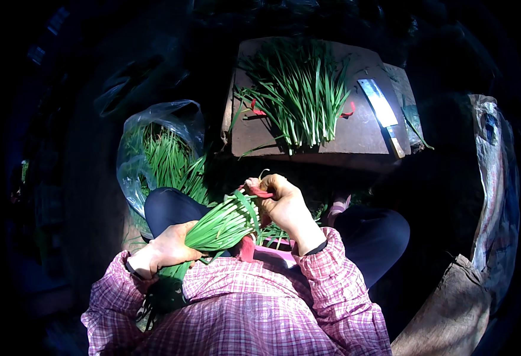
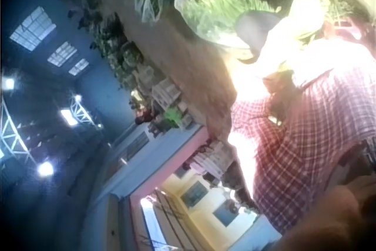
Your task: The person organizes green onions into bundles, secures each bundle with a red tie, and trims the root ends using a cleaver on a wooden board.
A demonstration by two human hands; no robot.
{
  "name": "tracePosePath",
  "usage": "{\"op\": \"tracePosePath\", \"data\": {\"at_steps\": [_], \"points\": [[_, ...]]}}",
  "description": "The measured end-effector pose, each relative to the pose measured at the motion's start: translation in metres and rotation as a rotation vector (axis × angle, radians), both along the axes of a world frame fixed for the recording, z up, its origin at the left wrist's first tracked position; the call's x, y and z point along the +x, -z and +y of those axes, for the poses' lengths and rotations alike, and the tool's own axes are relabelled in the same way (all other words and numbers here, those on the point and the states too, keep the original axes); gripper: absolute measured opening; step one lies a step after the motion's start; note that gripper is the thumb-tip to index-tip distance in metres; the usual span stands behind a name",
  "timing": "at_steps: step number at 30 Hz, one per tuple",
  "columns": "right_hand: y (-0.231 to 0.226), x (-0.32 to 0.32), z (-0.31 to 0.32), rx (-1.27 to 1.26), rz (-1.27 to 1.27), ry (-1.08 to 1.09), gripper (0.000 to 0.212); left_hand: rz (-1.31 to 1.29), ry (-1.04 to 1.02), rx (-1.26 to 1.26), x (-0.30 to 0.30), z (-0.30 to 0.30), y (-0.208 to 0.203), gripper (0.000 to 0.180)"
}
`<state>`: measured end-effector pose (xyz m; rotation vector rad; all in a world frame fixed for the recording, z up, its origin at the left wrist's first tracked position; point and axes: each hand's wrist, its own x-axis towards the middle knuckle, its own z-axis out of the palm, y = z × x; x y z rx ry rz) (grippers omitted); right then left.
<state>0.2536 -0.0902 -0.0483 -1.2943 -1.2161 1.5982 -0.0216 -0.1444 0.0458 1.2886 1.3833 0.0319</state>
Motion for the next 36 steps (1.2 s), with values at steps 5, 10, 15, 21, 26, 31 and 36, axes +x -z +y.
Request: {"op": "tracePosePath", "data": {"at_steps": [5,10,15,21,26,31,36], "points": [[-0.037,0.052,0.015,-0.342,1.009,0.265,0.050,-0.052,-0.071,-0.141,-0.018,-0.002,-0.005,0.060],[-0.028,-0.013,0.007,-0.040,0.258,-0.412,0.038,-0.319,-0.201,-0.220,-0.006,0.006,0.015,0.059],[-0.015,0.006,0.010,-0.251,0.398,-0.187,0.030,-0.024,0.090,0.016,-0.008,0.006,0.006,0.056],[-0.039,0.011,0.015,-0.171,0.436,-0.231,0.039,0.093,0.116,0.017,-0.012,0.014,-0.003,0.052],[-0.030,0.002,0.029,-0.227,0.189,-0.140,0.028,-0.060,0.047,-0.109,-0.027,0.009,0.002,0.052],[-0.026,-0.003,0.008,-0.220,0.362,-0.119,0.052,-0.140,-0.156,-0.178,-0.018,0.015,0.001,0.055],[-0.027,-0.019,0.007,-0.332,0.208,-0.084,0.037,-0.072,-0.135,-0.039,-0.009,0.010,-0.002,0.051]]}}
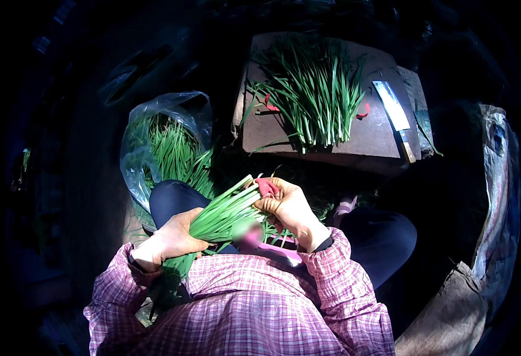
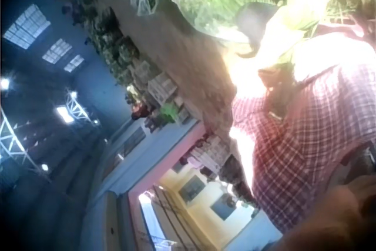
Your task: The person organizes green onions into bundles, secures each bundle with a red tie, and trims the root ends using a cleaver on a wooden board.
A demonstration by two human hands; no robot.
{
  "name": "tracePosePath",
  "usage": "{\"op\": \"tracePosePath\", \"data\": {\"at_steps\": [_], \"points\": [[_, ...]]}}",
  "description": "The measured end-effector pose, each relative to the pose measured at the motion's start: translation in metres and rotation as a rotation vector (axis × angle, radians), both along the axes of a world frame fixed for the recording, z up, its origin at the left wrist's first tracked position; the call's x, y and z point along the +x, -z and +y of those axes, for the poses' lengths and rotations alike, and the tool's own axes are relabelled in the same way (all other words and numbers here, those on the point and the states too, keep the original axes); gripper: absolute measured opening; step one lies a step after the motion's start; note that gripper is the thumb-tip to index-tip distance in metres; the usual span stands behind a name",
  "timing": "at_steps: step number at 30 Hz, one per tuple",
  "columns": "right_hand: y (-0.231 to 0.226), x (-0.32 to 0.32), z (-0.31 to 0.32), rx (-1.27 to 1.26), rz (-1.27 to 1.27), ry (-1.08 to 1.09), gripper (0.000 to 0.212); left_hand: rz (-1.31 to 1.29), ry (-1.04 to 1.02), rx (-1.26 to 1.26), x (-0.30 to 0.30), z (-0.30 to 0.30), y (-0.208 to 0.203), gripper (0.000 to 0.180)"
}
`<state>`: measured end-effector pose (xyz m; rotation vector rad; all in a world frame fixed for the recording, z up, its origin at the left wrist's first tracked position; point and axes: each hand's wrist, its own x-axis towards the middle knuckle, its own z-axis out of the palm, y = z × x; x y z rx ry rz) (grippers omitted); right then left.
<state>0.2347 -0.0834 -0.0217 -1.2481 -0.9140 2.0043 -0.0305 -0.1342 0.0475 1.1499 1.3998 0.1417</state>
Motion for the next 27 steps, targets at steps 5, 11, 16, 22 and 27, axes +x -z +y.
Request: {"op": "tracePosePath", "data": {"at_steps": [5,11,16,22,27], "points": [[0.035,0.035,0.009,0.313,-0.579,0.121,0.042,0.148,0.064,0.141,-0.002,0.001,0.001,0.050],[-0.007,0.016,-0.001,1.271,-0.732,0.178,0.046,0.235,0.029,0.106,0.003,0.006,0.003,0.050],[0.012,-0.008,-0.017,1.241,-0.557,-0.018,0.033,0.312,0.021,0.279,0.000,0.002,0.014,0.055],[0.039,0.010,-0.017,0.968,-0.775,-0.064,0.030,0.611,0.167,0.469,-0.001,-0.007,0.010,0.062],[0.037,0.044,-0.006,0.870,-0.902,0.097,0.038,0.825,0.319,0.733,-0.006,-0.016,0.003,0.056]]}}
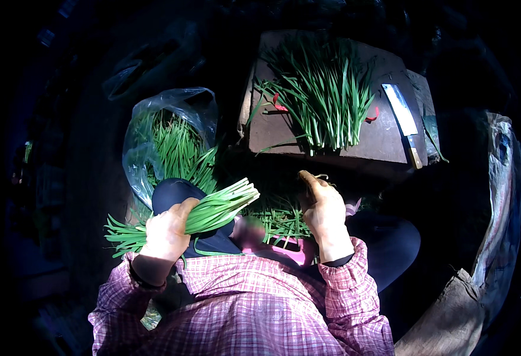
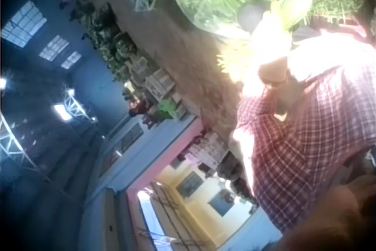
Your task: The person organizes green onions into bundles, secures each bundle with a red tie, and trims the root ends using a cleaver on a wooden board.
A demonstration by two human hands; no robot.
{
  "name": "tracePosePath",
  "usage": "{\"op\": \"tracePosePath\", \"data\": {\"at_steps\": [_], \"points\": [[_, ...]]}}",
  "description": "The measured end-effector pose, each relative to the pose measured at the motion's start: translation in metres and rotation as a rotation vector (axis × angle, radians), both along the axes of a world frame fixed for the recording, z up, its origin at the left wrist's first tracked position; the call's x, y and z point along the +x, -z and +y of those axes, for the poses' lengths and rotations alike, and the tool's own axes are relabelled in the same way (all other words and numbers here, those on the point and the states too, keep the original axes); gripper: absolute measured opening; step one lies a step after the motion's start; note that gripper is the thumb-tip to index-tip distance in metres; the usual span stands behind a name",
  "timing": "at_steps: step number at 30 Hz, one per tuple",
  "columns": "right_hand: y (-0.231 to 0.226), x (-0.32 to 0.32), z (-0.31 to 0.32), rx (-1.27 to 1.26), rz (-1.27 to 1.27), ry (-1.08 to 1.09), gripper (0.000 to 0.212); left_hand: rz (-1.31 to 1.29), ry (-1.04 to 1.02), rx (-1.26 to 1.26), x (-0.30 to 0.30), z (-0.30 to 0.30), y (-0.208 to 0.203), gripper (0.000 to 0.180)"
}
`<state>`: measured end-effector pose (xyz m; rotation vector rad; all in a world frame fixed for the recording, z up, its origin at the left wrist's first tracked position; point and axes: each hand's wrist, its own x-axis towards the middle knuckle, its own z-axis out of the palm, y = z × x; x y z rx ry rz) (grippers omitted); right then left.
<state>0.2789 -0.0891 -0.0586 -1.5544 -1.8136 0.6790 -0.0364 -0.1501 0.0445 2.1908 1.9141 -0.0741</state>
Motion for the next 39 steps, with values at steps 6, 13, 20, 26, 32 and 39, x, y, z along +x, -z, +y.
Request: {"op": "tracePosePath", "data": {"at_steps": [6,13,20,26,32,39], "points": [[-0.047,-0.021,-0.003,-0.415,0.817,0.051,0.022,0.106,0.162,0.186,-0.010,0.007,0.004,0.055],[-0.045,-0.027,-0.001,-0.089,0.644,-0.043,0.035,-0.030,0.051,0.075,-0.006,0.015,-0.004,0.053],[-0.064,-0.053,-0.004,-0.313,0.737,-0.113,0.027,0.176,0.233,0.269,0.002,0.020,0.007,0.059],[-0.049,-0.076,-0.004,-0.355,0.304,0.020,0.043,0.250,0.292,0.329,0.009,0.026,0.015,0.062],[-0.021,-0.090,0.024,-0.698,0.952,0.149,0.040,0.285,0.308,0.359,0.015,0.040,0.025,0.063],[-0.042,-0.043,0.031,-0.642,1.393,0.157,0.023,0.102,0.164,0.129,0.004,0.051,0.023,0.065]]}}
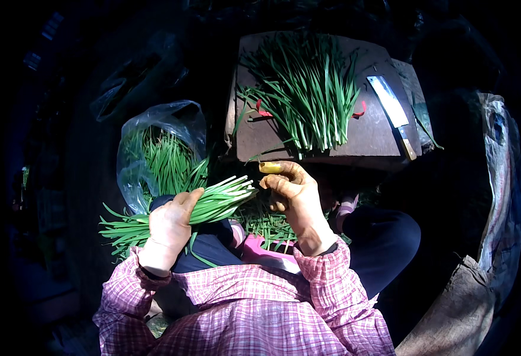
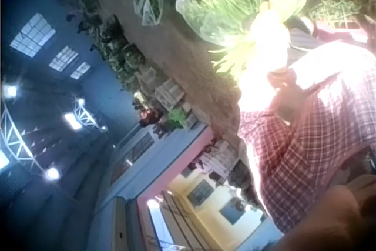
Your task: The person organizes green onions into bundles, secures each bundle with a red tie, and trims the root ends using a cleaver on a wooden board.
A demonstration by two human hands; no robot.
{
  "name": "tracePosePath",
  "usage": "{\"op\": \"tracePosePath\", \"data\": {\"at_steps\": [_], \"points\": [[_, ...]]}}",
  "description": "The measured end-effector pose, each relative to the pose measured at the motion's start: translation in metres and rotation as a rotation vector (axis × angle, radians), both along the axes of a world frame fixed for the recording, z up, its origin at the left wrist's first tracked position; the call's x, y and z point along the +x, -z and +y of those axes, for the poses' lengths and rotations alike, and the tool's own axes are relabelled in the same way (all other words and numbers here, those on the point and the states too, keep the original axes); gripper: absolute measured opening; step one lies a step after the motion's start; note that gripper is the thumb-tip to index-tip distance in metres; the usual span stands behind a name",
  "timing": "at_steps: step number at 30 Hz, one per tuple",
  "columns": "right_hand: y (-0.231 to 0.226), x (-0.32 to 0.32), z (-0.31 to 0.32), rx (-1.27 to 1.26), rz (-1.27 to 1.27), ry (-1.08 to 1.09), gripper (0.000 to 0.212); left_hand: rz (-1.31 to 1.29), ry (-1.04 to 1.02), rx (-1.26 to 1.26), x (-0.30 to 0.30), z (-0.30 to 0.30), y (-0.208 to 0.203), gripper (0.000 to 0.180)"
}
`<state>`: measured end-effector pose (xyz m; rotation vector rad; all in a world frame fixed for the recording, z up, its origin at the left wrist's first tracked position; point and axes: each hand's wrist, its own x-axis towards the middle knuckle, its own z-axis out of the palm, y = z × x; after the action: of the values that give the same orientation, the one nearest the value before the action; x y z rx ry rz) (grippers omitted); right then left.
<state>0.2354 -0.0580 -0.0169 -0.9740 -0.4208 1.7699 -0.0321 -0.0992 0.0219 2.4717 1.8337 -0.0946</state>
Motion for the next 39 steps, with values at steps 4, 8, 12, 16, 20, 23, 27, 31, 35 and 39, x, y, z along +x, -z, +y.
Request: {"op": "tracePosePath", "data": {"at_steps": [4,8,12,16,20,23,27,31,35,39], "points": [[0.008,0.003,-0.007,-0.028,-0.463,-0.184,0.017,-0.230,-0.134,-0.166,0.002,0.005,-0.013,0.064],[0.011,-0.036,-0.010,0.212,-0.701,-0.208,0.018,-0.246,-0.181,-0.271,0.014,0.011,-0.025,0.065],[-0.009,-0.011,-0.013,0.043,-0.270,-0.285,0.011,-0.381,-0.195,-0.295,-0.008,0.011,-0.011,0.067],[0.034,0.013,-0.010,0.405,-0.829,-0.123,0.044,-0.842,-0.474,-0.730,-0.010,0.018,-0.025,0.068],[0.020,0.007,-0.017,0.232,-0.332,-0.237,0.089,-1.233,-0.557,-1.044,0.008,0.019,-0.035,0.057],[0.035,-0.009,-0.014,0.240,0.272,-0.251,0.102,-1.316,-0.513,-1.137,0.017,0.015,-0.026,0.058],[0.003,-0.024,0.000,0.239,0.452,-0.152,0.090,-1.446,-0.409,-1.209,0.034,0.010,-0.014,0.051],[-0.025,-0.024,0.021,0.228,0.479,-0.164,0.076,-1.487,-0.402,-1.246,0.042,0.011,-0.008,0.046],[-0.073,-0.025,0.045,0.327,0.257,-0.063,0.038,-1.361,-0.183,-0.971,0.034,0.030,-0.028,0.070],[-0.131,-0.024,0.076,0.568,0.114,0.105,0.030,-0.966,-0.093,0.026,-0.006,0.045,-0.083,0.080]]}}
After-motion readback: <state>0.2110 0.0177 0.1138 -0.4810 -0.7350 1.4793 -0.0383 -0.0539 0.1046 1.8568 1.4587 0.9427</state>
